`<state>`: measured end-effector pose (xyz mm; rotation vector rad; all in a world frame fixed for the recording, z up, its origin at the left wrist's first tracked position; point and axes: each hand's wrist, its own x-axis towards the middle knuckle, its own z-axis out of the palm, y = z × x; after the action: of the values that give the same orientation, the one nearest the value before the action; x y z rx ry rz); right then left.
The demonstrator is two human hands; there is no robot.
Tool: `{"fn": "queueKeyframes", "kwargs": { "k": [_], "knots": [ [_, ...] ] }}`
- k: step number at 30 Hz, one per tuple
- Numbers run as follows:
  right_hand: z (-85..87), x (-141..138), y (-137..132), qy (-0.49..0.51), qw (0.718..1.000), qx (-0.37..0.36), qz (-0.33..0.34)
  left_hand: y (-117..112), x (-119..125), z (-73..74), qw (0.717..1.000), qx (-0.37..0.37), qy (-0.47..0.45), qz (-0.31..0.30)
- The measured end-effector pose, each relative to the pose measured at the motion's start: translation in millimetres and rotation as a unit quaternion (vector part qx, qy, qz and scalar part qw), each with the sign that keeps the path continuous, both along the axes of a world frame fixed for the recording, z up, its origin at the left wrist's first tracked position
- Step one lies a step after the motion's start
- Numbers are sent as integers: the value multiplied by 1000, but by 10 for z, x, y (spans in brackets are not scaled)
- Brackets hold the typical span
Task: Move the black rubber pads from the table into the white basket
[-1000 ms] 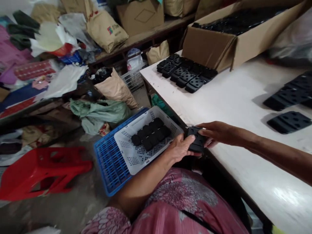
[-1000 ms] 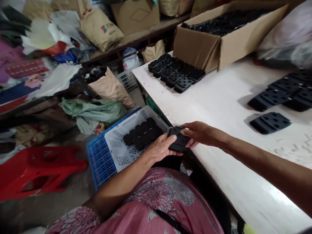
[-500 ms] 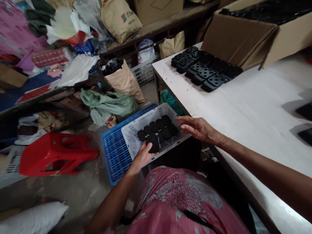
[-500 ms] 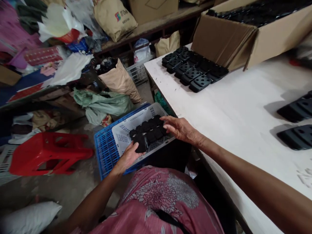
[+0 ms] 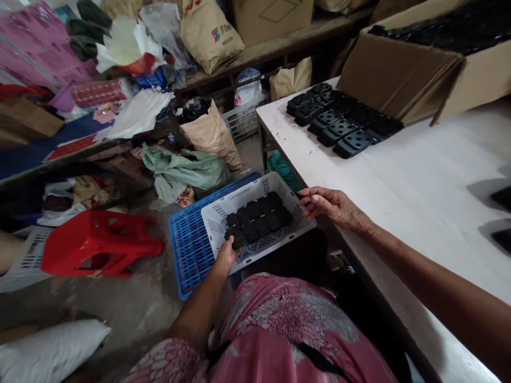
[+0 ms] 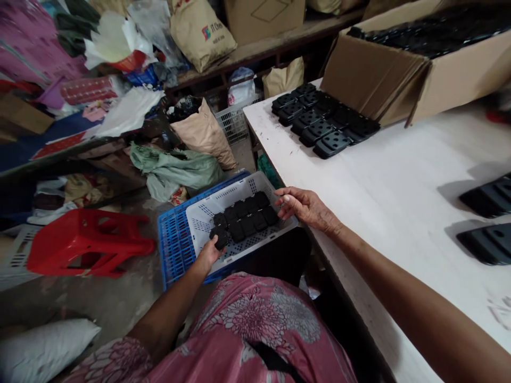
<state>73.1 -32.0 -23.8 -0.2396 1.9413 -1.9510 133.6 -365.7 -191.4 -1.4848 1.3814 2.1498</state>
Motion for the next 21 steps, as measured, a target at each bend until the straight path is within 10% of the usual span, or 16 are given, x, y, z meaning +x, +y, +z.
{"fn": "queueKeyframes", "kwargs": {
  "k": [21],
  "knots": [
    [-107, -48, 100, 16, 996, -71, 41, -14, -126, -396, 988, -64, -122, -65]
  ]
}}
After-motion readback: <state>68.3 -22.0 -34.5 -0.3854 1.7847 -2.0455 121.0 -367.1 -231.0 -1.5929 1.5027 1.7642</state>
